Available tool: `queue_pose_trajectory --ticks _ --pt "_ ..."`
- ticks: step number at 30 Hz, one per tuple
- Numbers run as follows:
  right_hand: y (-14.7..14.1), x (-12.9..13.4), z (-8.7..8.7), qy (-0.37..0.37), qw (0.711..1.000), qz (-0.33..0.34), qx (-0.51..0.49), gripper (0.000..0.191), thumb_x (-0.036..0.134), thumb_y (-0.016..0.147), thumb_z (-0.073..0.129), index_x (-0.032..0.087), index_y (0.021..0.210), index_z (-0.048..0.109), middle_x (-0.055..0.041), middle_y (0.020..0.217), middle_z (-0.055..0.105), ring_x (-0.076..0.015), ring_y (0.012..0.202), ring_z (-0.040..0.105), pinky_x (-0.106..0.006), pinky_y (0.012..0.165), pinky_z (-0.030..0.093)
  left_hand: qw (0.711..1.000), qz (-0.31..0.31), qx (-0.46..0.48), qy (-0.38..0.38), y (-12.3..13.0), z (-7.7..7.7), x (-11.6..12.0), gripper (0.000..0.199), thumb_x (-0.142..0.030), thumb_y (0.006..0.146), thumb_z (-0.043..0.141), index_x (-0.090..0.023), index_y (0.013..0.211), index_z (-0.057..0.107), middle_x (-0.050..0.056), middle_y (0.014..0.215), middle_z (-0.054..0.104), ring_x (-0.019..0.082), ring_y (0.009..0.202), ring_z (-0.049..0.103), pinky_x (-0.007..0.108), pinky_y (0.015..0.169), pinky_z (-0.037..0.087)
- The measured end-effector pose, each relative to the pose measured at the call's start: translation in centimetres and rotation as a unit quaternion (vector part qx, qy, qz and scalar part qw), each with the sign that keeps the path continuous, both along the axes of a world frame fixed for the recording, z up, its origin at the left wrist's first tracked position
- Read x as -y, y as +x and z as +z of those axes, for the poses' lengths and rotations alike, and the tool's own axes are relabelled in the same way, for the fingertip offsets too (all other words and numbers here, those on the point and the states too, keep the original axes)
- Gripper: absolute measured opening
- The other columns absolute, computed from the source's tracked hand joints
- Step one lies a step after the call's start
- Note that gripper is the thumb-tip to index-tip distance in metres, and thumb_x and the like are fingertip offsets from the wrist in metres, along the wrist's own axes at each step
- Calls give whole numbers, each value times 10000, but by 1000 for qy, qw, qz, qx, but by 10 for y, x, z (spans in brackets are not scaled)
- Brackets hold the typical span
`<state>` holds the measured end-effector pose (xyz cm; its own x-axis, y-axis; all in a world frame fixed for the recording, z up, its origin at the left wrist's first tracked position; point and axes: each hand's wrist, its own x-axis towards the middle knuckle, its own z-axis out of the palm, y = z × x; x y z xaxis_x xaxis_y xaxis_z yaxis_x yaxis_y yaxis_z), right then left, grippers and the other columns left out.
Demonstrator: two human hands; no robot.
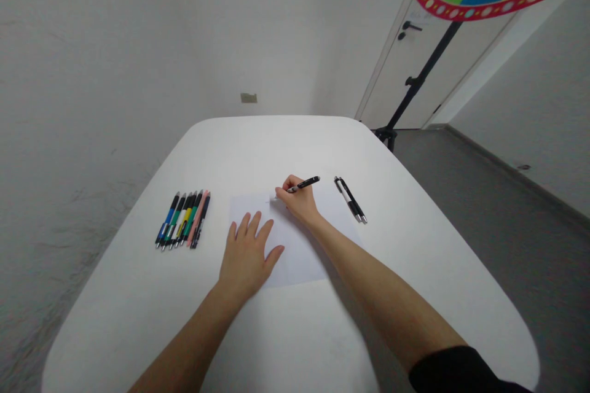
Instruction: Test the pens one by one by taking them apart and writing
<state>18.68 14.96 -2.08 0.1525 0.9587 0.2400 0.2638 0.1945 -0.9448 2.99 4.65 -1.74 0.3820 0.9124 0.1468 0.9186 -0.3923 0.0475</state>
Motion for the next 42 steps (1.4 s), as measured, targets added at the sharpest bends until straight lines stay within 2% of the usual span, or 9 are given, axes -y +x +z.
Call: queue_pose_trajectory --ticks 11,18,25,42 --pt "-1 1 -3 -23 1000 14 3 204 264 660 619 228 559 445 70 451 436 -105 431 412 -256 468 286 1000 4 5 -5 0 1 1 534 -494 953 451 -209 1401 501 134 1522 431 357 1421 355 580 1145 298" --pt "0 1 -4 -10 1000 4 24 172 223 644 580 227 559 431 75 444 423 -95 421 396 -249 457 265 1000 2 7 1 0 1 2 528 -491 951 455 -214 1397 504 130 1519 438 352 1418 361 574 1143 300" --pt "0 2 -1 -30 999 11 9 167 249 647 587 229 569 440 72 437 454 -109 399 461 -242 436 305 1000 0 10 1 -1 1 2 527 -491 953 444 -210 1395 503 133 1518 439 353 1418 359 574 1142 295" --pt "1 2 -3 -23 999 16 16 153 236 648 578 229 572 444 74 424 450 -108 399 445 -246 442 297 1000 1 13 0 -1 0 1 529 -491 952 451 -205 1393 510 134 1519 437 355 1416 363 575 1142 301"
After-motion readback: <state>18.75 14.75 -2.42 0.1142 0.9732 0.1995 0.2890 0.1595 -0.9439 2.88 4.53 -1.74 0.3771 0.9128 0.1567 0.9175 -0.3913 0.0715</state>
